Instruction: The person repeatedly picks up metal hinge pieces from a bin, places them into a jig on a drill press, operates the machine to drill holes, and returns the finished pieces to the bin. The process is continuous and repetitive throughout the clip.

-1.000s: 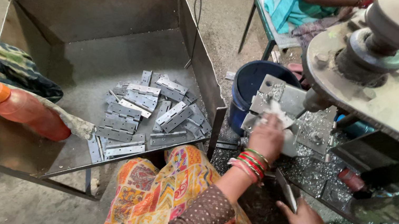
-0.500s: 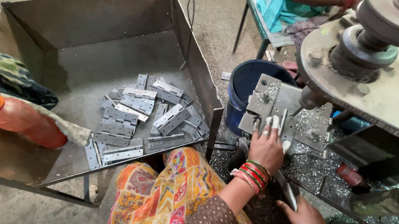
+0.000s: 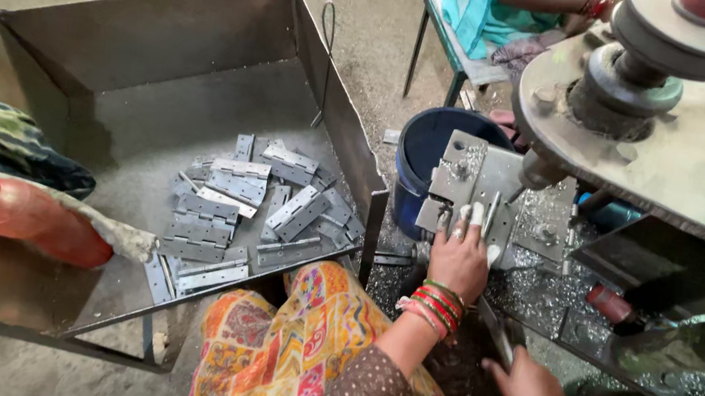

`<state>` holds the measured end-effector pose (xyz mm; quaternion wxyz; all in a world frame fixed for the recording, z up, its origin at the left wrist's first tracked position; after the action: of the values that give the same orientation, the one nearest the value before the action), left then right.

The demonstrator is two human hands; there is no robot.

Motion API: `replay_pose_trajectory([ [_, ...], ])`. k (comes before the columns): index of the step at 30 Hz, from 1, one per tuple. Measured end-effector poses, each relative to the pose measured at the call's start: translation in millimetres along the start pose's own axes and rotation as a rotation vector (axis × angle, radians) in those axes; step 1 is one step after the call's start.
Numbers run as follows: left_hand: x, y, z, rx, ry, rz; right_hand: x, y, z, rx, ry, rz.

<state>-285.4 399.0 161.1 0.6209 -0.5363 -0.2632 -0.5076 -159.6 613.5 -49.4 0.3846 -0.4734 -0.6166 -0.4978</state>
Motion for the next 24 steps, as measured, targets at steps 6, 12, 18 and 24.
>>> replay_pose_trajectory([
  [6,-1,-13,-4,0.010,0.066,0.005,-23,22,-28,-0.036,-0.199,0.231],
  [12,-4,-13,-3,-0.016,0.033,0.002,-11,4,-13,-0.015,-0.225,0.027],
  [18,-8,-19,-4,0.003,0.024,0.006,-2,-9,-6,-0.102,-0.065,0.012],
  [24,-4,-22,-6,-0.014,0.068,0.021,-33,-7,-19,-0.154,-0.201,-0.033],
])
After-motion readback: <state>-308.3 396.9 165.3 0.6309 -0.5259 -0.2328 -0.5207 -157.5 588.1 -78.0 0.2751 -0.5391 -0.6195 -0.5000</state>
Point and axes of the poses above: each hand's wrist, its own y-axis away from the middle knuckle, its own x-axis out of the back of the hand, z = x × y, the point moved 8 cm from there along -y, towards the middle knuckle, and after that the axes turned 10 degrees about x, right-handed, at the moved point
